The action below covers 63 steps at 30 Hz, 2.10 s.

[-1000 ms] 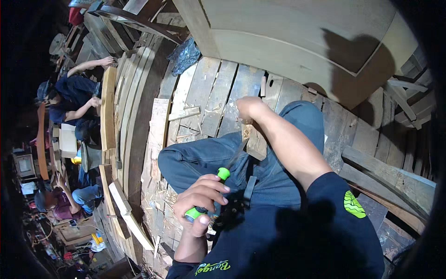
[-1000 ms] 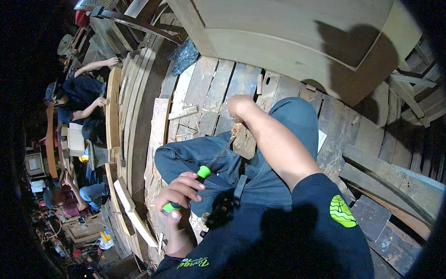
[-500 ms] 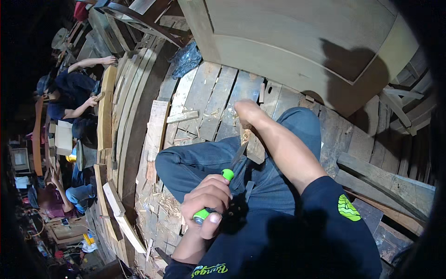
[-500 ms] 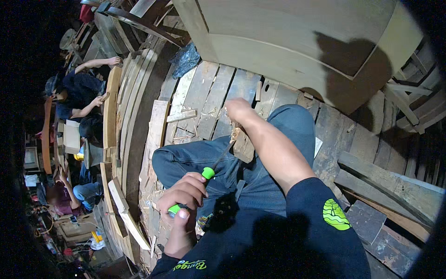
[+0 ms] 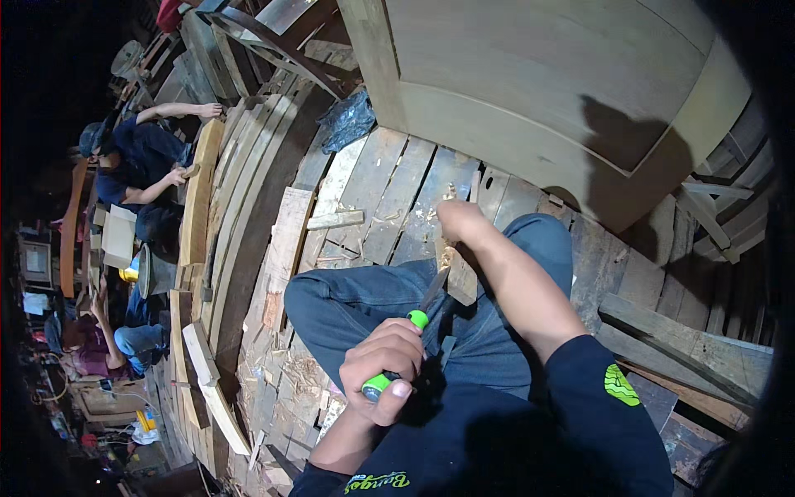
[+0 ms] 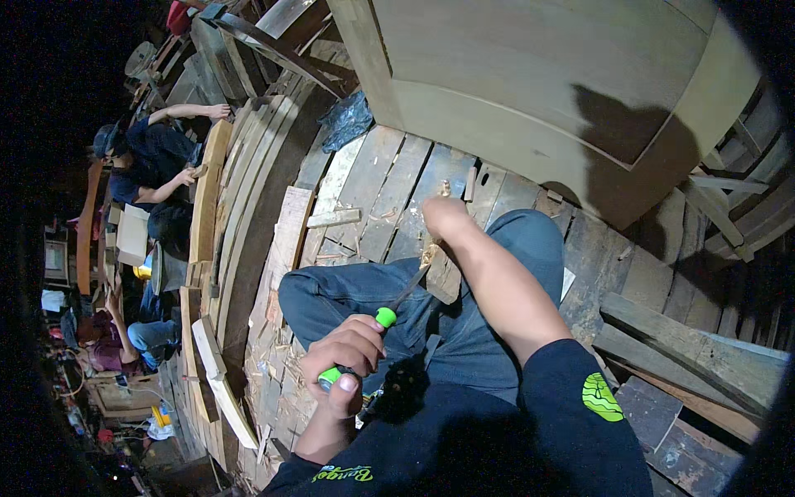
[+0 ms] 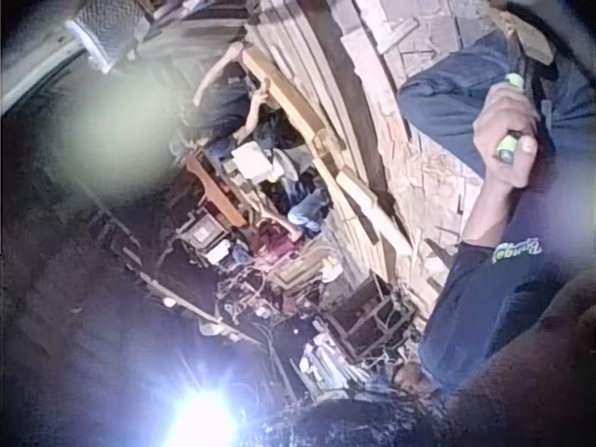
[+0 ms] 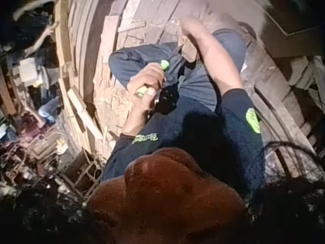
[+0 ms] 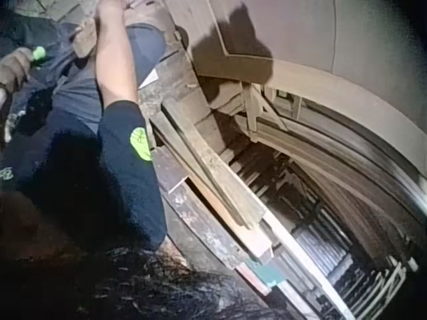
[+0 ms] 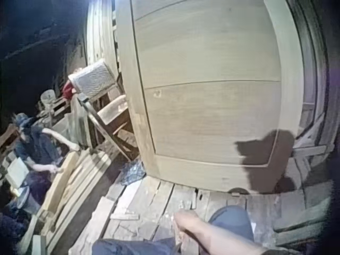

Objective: Carve a small piece of wood using a hand-held wood chisel.

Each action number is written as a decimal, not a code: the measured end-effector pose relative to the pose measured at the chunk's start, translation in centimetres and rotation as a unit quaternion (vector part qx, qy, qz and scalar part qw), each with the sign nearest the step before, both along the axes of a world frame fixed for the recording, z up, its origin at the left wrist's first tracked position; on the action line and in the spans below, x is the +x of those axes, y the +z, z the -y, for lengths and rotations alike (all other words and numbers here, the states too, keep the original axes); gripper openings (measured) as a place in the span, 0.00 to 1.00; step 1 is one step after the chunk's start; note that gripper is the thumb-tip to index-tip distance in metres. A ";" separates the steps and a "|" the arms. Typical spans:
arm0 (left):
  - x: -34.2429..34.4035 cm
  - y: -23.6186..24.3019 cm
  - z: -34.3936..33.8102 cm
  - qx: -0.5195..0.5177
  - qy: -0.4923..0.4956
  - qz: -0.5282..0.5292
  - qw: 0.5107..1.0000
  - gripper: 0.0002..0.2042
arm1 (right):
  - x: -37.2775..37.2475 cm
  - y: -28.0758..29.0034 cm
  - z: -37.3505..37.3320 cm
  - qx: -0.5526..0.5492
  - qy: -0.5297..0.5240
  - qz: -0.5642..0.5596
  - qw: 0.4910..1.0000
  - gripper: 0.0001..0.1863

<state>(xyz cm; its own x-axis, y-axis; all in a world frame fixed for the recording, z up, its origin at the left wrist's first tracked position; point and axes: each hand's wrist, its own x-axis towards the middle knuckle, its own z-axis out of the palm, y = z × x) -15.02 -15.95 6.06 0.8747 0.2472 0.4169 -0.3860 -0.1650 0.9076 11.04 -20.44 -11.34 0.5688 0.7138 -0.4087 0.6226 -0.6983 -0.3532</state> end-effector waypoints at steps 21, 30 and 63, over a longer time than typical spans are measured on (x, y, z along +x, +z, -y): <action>0.3 -0.4 -0.5 -0.011 -0.013 0.023 1.000 0.15 | -0.2 0.5 -1.0 -0.035 0.010 0.012 0.999 0.12; 0.2 -0.4 -0.6 -0.004 -0.015 0.022 1.000 0.14 | -0.4 0.4 -1.2 -0.037 0.009 0.012 0.999 0.14; -2.5 -0.7 1.5 -0.055 0.053 0.050 0.996 0.16 | 0.6 -4.8 -2.3 -0.101 0.112 -0.054 0.987 0.15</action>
